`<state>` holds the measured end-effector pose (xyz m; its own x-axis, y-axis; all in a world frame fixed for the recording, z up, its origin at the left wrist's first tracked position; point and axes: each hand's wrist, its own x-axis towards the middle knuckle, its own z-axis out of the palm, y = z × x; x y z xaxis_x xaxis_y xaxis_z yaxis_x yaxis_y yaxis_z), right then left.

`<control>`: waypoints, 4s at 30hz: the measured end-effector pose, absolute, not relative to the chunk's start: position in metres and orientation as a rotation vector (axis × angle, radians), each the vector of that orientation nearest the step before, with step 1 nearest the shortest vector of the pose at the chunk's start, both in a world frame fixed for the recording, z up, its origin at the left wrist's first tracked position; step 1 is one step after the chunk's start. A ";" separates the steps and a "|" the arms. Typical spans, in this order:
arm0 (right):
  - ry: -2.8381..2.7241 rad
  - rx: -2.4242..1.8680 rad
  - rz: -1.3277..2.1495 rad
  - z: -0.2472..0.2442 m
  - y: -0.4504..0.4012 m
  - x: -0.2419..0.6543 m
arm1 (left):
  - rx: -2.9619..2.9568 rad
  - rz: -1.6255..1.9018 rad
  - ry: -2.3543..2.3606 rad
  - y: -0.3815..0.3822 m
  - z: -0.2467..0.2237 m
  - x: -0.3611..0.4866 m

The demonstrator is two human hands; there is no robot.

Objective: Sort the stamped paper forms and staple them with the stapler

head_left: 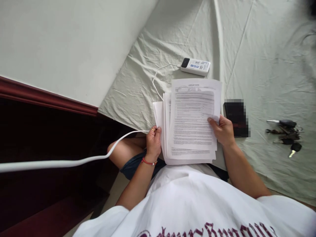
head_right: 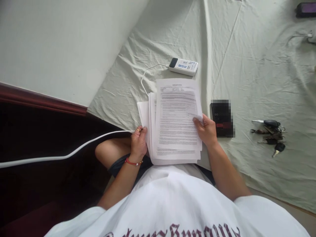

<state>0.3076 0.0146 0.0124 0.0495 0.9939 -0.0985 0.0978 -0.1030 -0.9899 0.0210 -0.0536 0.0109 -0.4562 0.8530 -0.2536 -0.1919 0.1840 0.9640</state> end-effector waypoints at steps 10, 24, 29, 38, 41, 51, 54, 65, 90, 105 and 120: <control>-0.959 -1.268 1.194 0.013 0.019 0.311 | 0.662 1.422 1.558 -0.054 0.014 0.021; -0.939 -1.210 1.286 0.023 0.017 0.307 | 0.658 1.414 1.577 -0.053 0.008 0.021; -0.946 -1.227 1.288 0.022 0.017 0.306 | 0.625 1.415 1.566 -0.052 0.010 0.022; -0.947 -1.222 1.316 0.018 0.016 0.309 | 0.642 1.440 1.548 -0.053 0.006 0.021; -0.979 -1.238 1.347 0.020 0.014 0.309 | 0.655 1.456 1.580 -0.053 0.007 0.023; -1.134 -1.283 1.355 0.017 0.009 0.302 | 0.700 1.483 1.410 -0.062 0.016 0.033; -1.171 -1.308 1.320 0.015 0.011 0.301 | 0.772 1.426 1.436 -0.066 0.013 0.031; -1.337 -1.353 1.069 0.012 0.014 0.303 | 1.129 1.382 1.785 -0.062 -0.001 0.030; -1.333 -1.272 1.095 0.010 0.017 0.297 | 1.144 1.512 1.695 -0.060 -0.004 0.036; -1.350 -1.336 1.035 0.019 0.017 0.301 | 1.172 1.522 1.757 -0.063 -0.011 0.033; -1.503 -1.369 1.323 0.041 0.012 0.308 | 0.846 1.497 1.408 -0.070 -0.003 0.023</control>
